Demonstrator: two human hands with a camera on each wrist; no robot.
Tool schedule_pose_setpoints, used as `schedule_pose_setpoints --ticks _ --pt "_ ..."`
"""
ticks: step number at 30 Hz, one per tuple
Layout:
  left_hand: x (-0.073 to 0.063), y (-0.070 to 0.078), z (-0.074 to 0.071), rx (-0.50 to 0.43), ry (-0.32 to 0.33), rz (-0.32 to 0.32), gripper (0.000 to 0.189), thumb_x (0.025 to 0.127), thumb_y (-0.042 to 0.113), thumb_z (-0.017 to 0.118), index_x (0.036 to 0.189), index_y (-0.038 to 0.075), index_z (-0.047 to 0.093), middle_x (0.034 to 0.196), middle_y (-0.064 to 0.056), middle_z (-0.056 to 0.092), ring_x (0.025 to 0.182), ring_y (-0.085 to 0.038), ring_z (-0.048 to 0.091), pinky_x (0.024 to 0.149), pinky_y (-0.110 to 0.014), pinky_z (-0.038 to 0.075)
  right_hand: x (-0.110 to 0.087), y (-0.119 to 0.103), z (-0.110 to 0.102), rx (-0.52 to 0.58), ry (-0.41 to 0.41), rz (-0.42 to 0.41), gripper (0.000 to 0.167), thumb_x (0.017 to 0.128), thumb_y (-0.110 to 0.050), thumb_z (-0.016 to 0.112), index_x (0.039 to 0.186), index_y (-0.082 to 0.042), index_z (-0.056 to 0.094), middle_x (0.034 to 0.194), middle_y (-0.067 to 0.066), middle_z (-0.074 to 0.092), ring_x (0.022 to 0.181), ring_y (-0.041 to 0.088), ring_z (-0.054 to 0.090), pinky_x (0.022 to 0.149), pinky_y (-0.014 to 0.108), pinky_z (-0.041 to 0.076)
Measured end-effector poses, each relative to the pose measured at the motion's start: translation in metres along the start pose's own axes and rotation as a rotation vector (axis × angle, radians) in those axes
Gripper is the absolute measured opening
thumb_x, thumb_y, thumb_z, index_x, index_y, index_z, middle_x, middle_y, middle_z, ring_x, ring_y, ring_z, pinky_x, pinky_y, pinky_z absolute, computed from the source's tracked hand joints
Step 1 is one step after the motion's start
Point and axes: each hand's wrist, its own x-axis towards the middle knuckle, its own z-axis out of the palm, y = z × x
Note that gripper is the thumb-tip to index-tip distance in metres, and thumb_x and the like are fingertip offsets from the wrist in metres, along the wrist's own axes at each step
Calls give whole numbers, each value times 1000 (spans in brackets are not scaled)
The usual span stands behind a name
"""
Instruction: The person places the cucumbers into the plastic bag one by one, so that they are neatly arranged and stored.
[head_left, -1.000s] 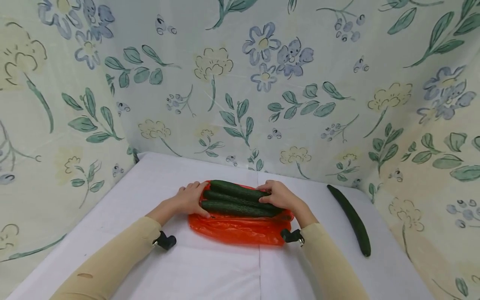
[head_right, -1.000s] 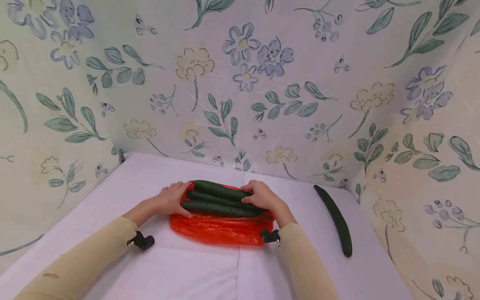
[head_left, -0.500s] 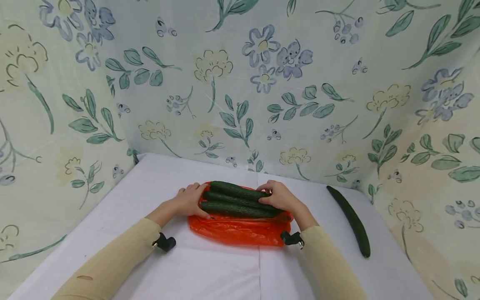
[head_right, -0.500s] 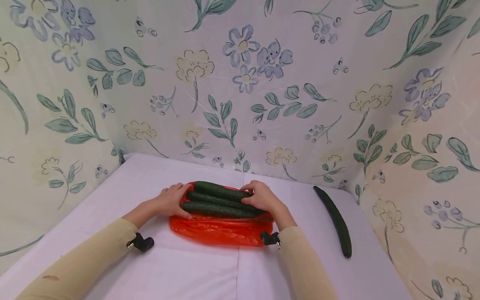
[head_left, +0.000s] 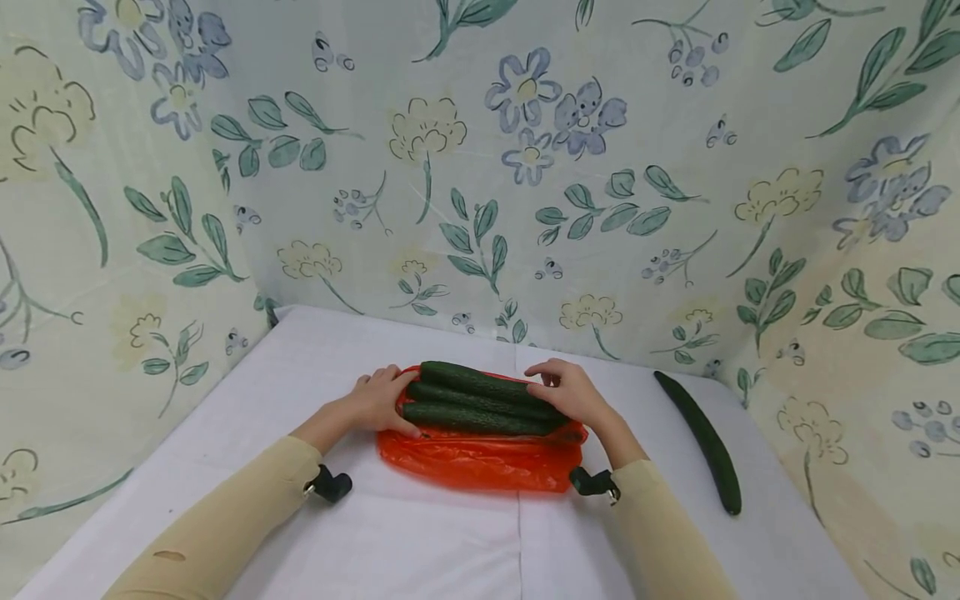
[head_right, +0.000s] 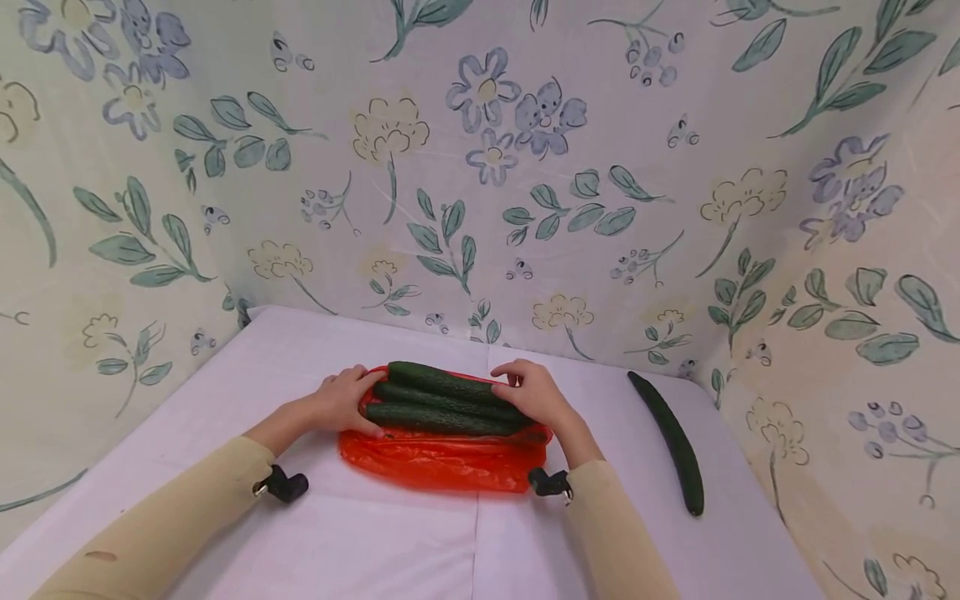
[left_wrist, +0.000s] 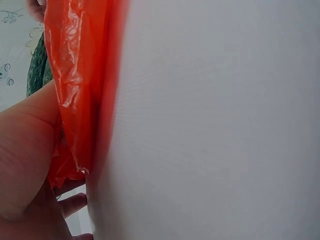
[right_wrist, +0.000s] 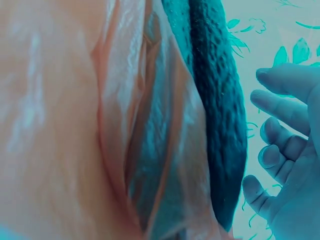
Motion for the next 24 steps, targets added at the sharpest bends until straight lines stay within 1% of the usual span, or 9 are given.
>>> schedule_pose_setpoints --ticks 3,7,12,19,24 --pt "-1 1 -1 7 2 5 113 64 69 83 155 19 37 132 -9 45 126 -28 42 109 -60 32 -7 3 -6 46 36 29 21 95 -26 70 115 -21 74 90 2 60 85 22 52 71 31 47" --pt "-2 2 -2 3 3 8 112 65 68 83 155 20 37 131 -9 45 126 -29 41 109 -60 32 -17 7 -15 108 69 65 20 97 -24 68 116 -21 73 91 5 59 87 24 52 71 29 48" --pt "-2 2 -3 0 4 7 111 65 67 83 155 20 37 130 -9 45 126 -29 42 109 -61 32 -30 11 -27 169 97 95 21 98 -25 67 117 -19 72 90 8 58 85 26 53 65 27 49" --pt "-2 1 -3 -7 -1 11 110 66 66 84 155 20 37 131 -10 45 126 -30 42 109 -62 32 -48 30 -43 188 147 109 28 99 -28 64 123 -13 70 95 11 61 87 25 53 68 25 51" --pt "-2 2 -3 -1 0 8 111 66 67 83 155 20 37 132 -9 45 126 -29 42 109 -61 32 -61 43 -57 184 186 150 32 101 -31 63 127 -13 68 99 12 62 93 35 55 69 26 51"
